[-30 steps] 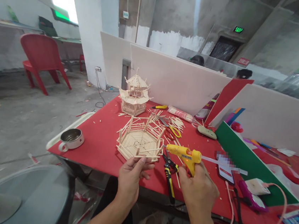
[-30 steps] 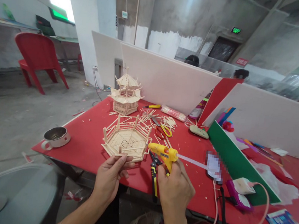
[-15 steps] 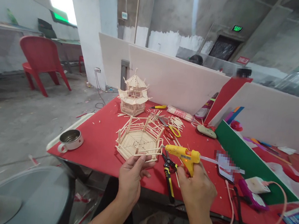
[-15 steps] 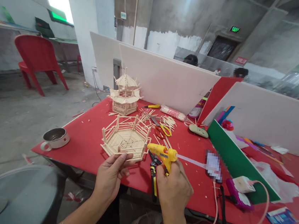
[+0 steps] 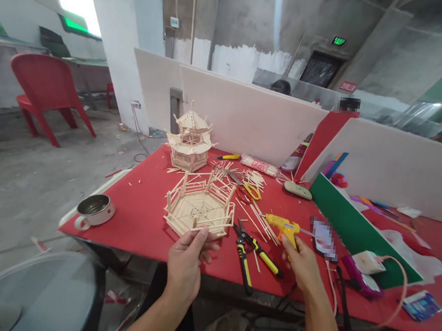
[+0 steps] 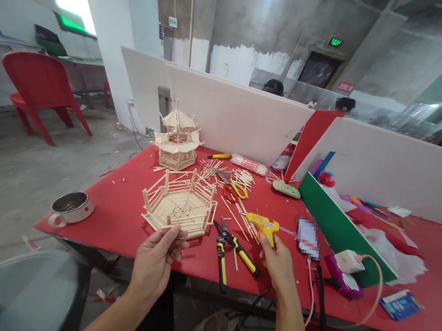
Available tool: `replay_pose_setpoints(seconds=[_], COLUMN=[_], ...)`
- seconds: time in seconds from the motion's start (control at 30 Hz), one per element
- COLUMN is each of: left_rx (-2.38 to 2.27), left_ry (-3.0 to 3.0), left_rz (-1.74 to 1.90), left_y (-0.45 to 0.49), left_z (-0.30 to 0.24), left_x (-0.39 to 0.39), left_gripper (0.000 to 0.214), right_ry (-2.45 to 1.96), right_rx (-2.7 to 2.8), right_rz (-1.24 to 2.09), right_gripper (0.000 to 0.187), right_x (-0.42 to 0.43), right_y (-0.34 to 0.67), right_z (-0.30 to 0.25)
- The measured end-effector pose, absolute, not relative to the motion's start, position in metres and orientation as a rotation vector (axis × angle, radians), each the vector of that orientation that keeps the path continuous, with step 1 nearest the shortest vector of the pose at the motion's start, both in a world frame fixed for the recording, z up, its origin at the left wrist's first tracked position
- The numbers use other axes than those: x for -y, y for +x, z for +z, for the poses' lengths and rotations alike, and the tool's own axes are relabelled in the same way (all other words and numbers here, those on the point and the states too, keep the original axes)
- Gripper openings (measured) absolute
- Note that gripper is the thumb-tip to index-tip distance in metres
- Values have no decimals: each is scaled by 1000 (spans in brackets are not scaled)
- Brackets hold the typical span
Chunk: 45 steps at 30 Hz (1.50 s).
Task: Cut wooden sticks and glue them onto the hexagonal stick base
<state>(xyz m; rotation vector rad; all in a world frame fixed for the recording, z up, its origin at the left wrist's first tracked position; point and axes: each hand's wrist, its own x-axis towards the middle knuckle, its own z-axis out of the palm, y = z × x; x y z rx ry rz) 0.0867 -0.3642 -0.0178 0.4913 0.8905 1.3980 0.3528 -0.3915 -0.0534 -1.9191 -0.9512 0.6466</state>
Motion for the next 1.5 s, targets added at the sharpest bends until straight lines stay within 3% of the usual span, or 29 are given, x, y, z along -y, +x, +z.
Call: replay_pose_setpoints(seconds=[0.13, 0.3, 0.33, 0.43, 0.57, 0.8, 0.93, 1.13, 1.5], left_rx=[-929, -946, -950, -953, -940, -917, -982, -1126, -1056], left_ry=[495, 483, 477, 454, 462, 470, 669, 1146, 1119], left_rz=[1367, 1328, 1320, 1315, 1320, 1283, 1214, 1719, 1609], left_y=[91, 97, 98, 101, 98, 89, 80, 49, 45], left_z=[-15, -12, -12, -12, -13, -17, -29, -38, -46], left_x=[367, 367, 367, 367, 366, 366, 371, 350, 334], left_gripper=[37, 41, 41, 40, 39, 38, 38, 17, 31], right_ry=[-2004, -1993, -1923, -1548, -1266, -1124, -1079, -1069, -1117], right_rx=[1105, 1096, 1093, 1084, 832, 526, 377, 311, 355], right_rz=[576, 96, 139, 701, 977, 1096, 994, 946, 960], right_gripper=[49, 45, 44, 37, 31, 30, 34, 37, 37], right_x=[368, 374, 380, 391, 385, 371, 361, 343, 342], right_y=[379, 341, 321, 253, 190, 170, 168, 166, 161], right_z=[-62, -33, -27, -17, -19, -24, -18, -17, -22])
